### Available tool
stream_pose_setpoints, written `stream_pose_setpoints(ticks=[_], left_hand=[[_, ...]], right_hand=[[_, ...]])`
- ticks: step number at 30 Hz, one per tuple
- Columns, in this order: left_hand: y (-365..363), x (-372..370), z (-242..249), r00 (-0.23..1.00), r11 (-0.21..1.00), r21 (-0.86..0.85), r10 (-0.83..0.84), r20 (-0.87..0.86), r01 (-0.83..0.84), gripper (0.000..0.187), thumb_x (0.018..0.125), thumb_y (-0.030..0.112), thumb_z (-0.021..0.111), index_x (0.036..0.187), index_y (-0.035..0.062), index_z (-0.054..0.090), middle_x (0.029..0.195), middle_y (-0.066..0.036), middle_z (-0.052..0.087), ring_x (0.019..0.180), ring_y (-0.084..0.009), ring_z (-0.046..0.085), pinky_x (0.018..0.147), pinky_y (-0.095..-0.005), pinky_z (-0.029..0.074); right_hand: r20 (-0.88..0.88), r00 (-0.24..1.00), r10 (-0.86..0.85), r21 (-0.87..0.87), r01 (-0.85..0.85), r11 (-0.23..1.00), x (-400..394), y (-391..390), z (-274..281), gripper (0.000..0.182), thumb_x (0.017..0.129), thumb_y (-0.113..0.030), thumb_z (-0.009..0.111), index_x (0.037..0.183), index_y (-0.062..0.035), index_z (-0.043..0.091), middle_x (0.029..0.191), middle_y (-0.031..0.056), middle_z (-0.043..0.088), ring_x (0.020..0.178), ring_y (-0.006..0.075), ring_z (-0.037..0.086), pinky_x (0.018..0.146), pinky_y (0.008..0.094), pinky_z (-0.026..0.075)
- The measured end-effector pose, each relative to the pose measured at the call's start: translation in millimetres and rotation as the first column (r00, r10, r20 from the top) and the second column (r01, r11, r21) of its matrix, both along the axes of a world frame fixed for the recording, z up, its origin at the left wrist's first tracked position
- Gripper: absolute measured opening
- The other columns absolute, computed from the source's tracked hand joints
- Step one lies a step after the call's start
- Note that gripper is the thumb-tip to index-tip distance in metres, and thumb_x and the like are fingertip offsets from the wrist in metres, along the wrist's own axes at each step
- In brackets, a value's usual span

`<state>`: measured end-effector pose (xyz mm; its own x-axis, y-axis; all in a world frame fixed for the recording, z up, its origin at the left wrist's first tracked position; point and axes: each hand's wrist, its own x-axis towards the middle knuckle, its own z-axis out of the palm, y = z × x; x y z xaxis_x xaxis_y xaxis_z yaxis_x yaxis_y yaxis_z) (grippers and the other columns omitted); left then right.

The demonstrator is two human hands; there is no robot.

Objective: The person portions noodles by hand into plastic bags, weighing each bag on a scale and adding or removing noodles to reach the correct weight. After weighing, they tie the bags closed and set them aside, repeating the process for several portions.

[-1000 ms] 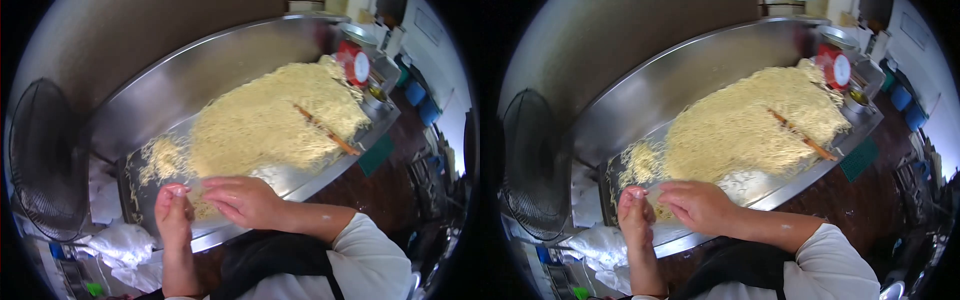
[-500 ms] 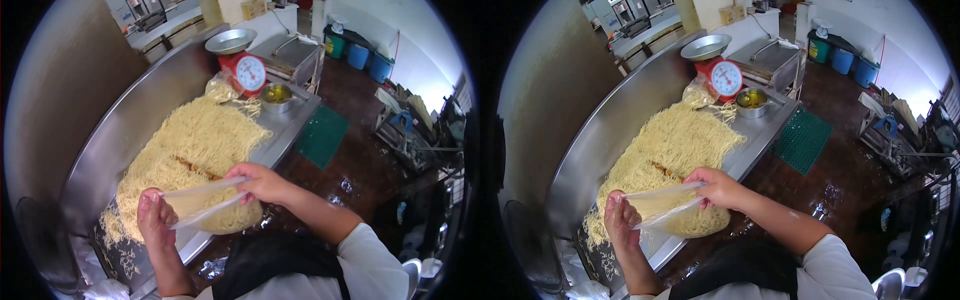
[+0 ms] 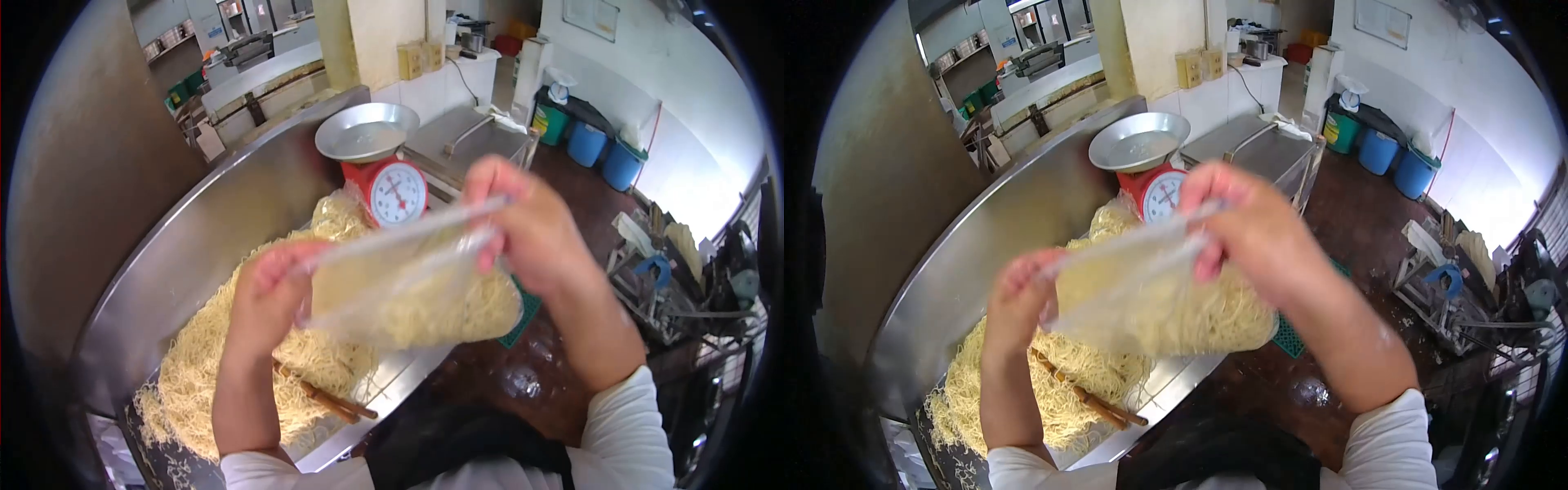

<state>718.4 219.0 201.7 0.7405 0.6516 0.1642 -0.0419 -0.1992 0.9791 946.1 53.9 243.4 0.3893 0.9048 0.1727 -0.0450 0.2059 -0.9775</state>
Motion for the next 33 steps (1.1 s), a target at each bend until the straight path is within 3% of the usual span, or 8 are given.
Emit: stream_pose_setpoints(ticks=[2, 4, 9, 16, 22, 24, 28, 33], left_hand=[[19.0, 42.0, 30.4, 0.982, 1.000, -0.025, 0.003, 0.190, 0.002, 0.021, 0.091, 0.010, 0.053, 0.106, -0.0011, 0.063, 0.061, 0.003, 0.051, 0.047, -0.0045, 0.043, 0.044, -0.0214, 0.036], [31.6, 77.9, 69.9, 0.969, 0.995, 0.095, -0.014, 0.247, -0.010, 0.020, 0.091, 0.012, 0.053, 0.103, -0.0004, 0.063, 0.060, 0.001, 0.051, 0.047, -0.0058, 0.043, 0.045, -0.0218, 0.036], [83.8, 148.5, 123.8, 0.905, 0.918, 0.265, 0.180, 0.385, -0.295, 0.023, 0.093, 0.021, 0.055, 0.104, 0.0021, 0.063, 0.056, 0.004, 0.047, 0.049, -0.0059, 0.043, 0.050, -0.0198, 0.037], [132.8, 203.9, 105.0, 0.864, 0.789, 0.357, 0.432, 0.259, -0.501, 0.021, 0.095, 0.019, 0.050, 0.104, 0.0031, 0.062, 0.064, -0.002, 0.059, 0.056, -0.0087, 0.056, 0.054, -0.0214, 0.042], [150.4, 210.9, 35.0, 0.840, 0.804, 0.318, 0.541, -0.045, -0.502, 0.026, 0.096, 0.023, 0.051, 0.110, 0.0029, 0.060, 0.073, -0.005, 0.064, 0.059, -0.0090, 0.059, 0.049, -0.0230, 0.044], [146.0, 204.7, 23.5, 0.841, 0.818, 0.253, 0.540, -0.031, -0.516, 0.030, 0.095, 0.025, 0.053, 0.115, 0.0029, 0.057, 0.078, -0.006, 0.064, 0.062, -0.0097, 0.060, 0.052, -0.0237, 0.046], [107.9, 167.8, 14.9, 0.815, 0.815, 0.130, 0.575, -0.067, -0.565, 0.051, 0.092, 0.033, 0.056, 0.133, 0.0038, 0.044, 0.091, -0.009, 0.065, 0.075, -0.0118, 0.062, 0.063, -0.0266, 0.049], [51.2, 82.1, -38.2, 0.851, 0.881, -0.021, 0.449, -0.271, -0.472, 0.054, 0.091, 0.034, 0.056, 0.134, 0.0042, 0.044, 0.095, -0.006, 0.066, 0.087, -0.0133, 0.061, 0.075, -0.0282, 0.046]], right_hand=[[-0.101, 0.993, 0.056, 0.082, -0.048, 0.995, 47.7, 22.7, 18.2, 0.011, 0.083, -0.008, 0.056, 0.094, -0.0093, 0.056, 0.062, -0.0019, 0.049, 0.051, 0.0109, 0.053, 0.048, 0.0250, 0.044], [-0.009, 0.994, -0.109, 0.070, 0.110, 0.991, 74.4, 49.2, 50.3, 0.015, 0.084, -0.011, 0.057, 0.099, -0.0099, 0.057, 0.060, -0.0028, 0.048, 0.051, 0.0113, 0.053, 0.049, 0.0259, 0.044], [0.188, 0.982, -0.031, 0.233, -0.014, 0.972, 158.2, 140.5, 90.5, 0.018, 0.087, -0.018, 0.058, 0.103, -0.0111, 0.058, 0.065, -0.0043, 0.050, 0.061, 0.0101, 0.057, 0.058, 0.0243, 0.045], [0.308, 0.951, 0.032, 0.158, -0.084, 0.984, 220.7, 249.2, 81.3, 0.018, 0.090, -0.019, 0.056, 0.105, -0.0105, 0.058, 0.070, -0.0017, 0.053, 0.063, 0.0095, 0.058, 0.057, 0.0236, 0.045], [0.421, 0.885, 0.200, 0.021, -0.230, 0.973, 257.4, 285.7, 18.6, 0.032, 0.089, -0.025, 0.058, 0.119, -0.0123, 0.057, 0.073, -0.0040, 0.052, 0.065, 0.0067, 0.053, 0.057, 0.0213, 0.042], [0.394, 0.916, 0.075, 0.138, -0.139, 0.981, 254.1, 259.0, 4.4, 0.033, 0.091, -0.025, 0.057, 0.119, -0.0081, 0.056, 0.076, -0.0013, 0.055, 0.066, 0.0072, 0.054, 0.058, 0.0207, 0.041], [0.088, 0.996, 0.016, 0.175, -0.032, 0.984, 294.7, 214.1, -72.7, 0.037, 0.093, -0.026, 0.056, 0.125, -0.0070, 0.052, 0.077, -0.0023, 0.052, 0.067, 0.0069, 0.053, 0.059, 0.0199, 0.041], [-0.183, 0.979, -0.092, -0.244, 0.045, 0.969, 311.2, 115.5, -223.7, 0.032, 0.092, -0.027, 0.057, 0.120, -0.0103, 0.054, 0.076, -0.0014, 0.057, 0.065, 0.0079, 0.056, 0.056, 0.0211, 0.044]])
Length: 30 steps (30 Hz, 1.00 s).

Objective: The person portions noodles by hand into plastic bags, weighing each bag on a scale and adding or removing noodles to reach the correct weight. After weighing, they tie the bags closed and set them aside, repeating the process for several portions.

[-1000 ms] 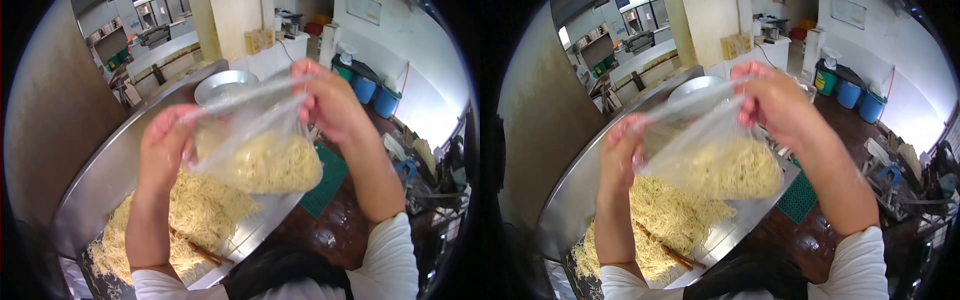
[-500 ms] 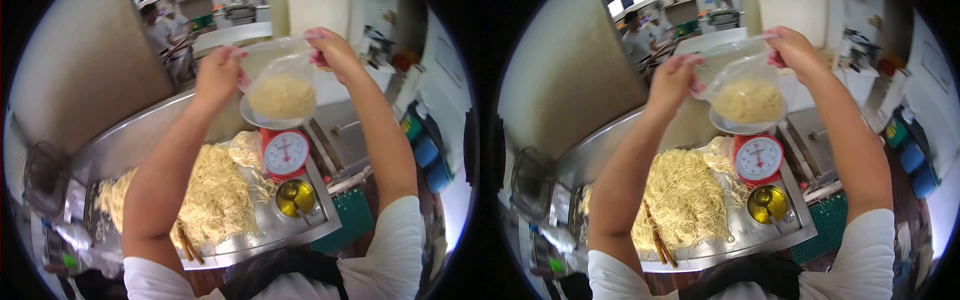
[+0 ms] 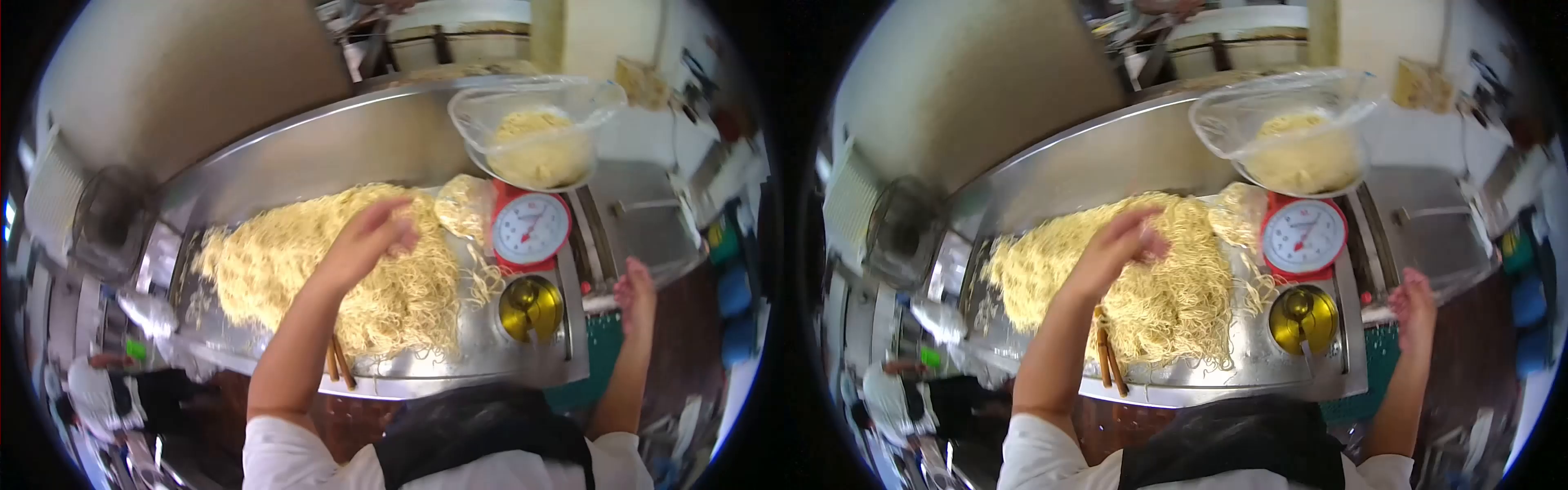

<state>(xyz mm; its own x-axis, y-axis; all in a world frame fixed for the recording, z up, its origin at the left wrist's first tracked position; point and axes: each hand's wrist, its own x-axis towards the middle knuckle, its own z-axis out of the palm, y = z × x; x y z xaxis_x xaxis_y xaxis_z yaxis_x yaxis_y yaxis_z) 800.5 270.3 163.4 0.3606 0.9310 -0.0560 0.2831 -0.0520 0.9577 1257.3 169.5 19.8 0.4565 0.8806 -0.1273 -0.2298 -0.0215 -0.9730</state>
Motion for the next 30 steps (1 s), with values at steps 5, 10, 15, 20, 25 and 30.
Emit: stream_pose_setpoints(ticks=[5, 10, 15, 20, 25, 30], left_hand=[[-53.6, -51.3, -98.4, 0.975, 0.934, -0.285, -0.186, 0.123, 0.214, 0.051, 0.087, 0.024, 0.063, 0.130, 0.0002, 0.048, 0.097, -0.012, 0.067, 0.091, -0.0192, 0.064, 0.077, -0.0312, 0.050], [-80.9, 26.0, -167.5, 0.982, 0.952, -0.294, -0.029, 0.188, 0.084, 0.042, 0.087, 0.017, 0.061, 0.125, 0.0019, 0.051, 0.094, -0.009, 0.066, 0.084, -0.0181, 0.064, 0.071, -0.0292, 0.051], [-122.3, 134.9, -107.6, 0.819, 0.826, 0.157, -0.474, -0.323, 0.541, 0.045, 0.084, 0.025, 0.066, 0.124, 0.0065, 0.055, 0.095, -0.010, 0.065, 0.080, -0.0181, 0.063, 0.068, -0.0277, 0.049], [-169.0, 212.5, -118.4, 0.676, 0.687, 0.181, -0.569, -0.468, 0.704, 0.047, 0.083, 0.031, 0.065, 0.123, 0.0087, 0.055, 0.101, -0.014, 0.064, 0.073, -0.0261, 0.062, 0.068, -0.0358, 0.050], [-226.0, 316.0, -142.9, 0.630, 0.714, -0.132, -0.677, -0.380, 0.687, 0.050, 0.082, 0.029, 0.069, 0.124, 0.0061, 0.055, 0.112, -0.017, 0.061, 0.102, -0.0328, 0.060, 0.086, -0.0381, 0.049], [-230.5, 411.6, -124.4, 0.607, 0.598, 0.197, -0.631, -0.483, 0.777, 0.054, 0.079, 0.027, 0.070, 0.126, 0.0047, 0.053, 0.130, -0.019, 0.052, 0.121, -0.0340, 0.049, 0.102, -0.0389, 0.039]], right_hand=[[0.103, 0.995, -0.010, -0.248, 0.036, 0.968, -54.8, -91.7, -7.3, 0.025, 0.088, -0.023, 0.063, 0.108, -0.0082, 0.060, 0.080, -0.0012, 0.060, 0.068, 0.0085, 0.057, 0.058, 0.0223, 0.043], [0.547, 0.837, -0.020, -0.129, 0.108, 0.986, -73.9, -122.6, 10.3, 0.029, 0.082, -0.011, 0.067, 0.109, -0.0025, 0.059, 0.086, 0.0042, 0.062, 0.075, 0.0118, 0.058, 0.068, 0.0256, 0.047], [0.579, 0.799, 0.162, -0.236, -0.027, 0.971, -61.7, -150.4, 29.3, 0.031, 0.081, -0.013, 0.068, 0.110, -0.0027, 0.061, 0.093, 0.0099, 0.064, 0.084, 0.0155, 0.062, 0.072, 0.0286, 0.049], [0.590, 0.782, 0.198, -0.239, -0.066, 0.969, 14.4, -208.2, -1.3, 0.033, 0.080, -0.017, 0.069, 0.109, -0.0030, 0.062, 0.095, 0.0110, 0.065, 0.085, 0.0191, 0.064, 0.071, 0.0306, 0.050], [0.545, 0.818, 0.183, -0.324, 0.004, 0.946, 125.6, -294.0, -17.2, 0.036, 0.080, -0.020, 0.070, 0.111, -0.0034, 0.061, 0.103, 0.0126, 0.065, 0.090, 0.0209, 0.064, 0.071, 0.0315, 0.050], [0.630, 0.777, 0.014, -0.255, 0.190, 0.948, 197.2, -327.0, 11.2, 0.044, 0.079, -0.021, 0.071, 0.119, -0.0067, 0.058, 0.111, 0.0132, 0.064, 0.102, 0.0224, 0.061, 0.084, 0.0350, 0.049]])
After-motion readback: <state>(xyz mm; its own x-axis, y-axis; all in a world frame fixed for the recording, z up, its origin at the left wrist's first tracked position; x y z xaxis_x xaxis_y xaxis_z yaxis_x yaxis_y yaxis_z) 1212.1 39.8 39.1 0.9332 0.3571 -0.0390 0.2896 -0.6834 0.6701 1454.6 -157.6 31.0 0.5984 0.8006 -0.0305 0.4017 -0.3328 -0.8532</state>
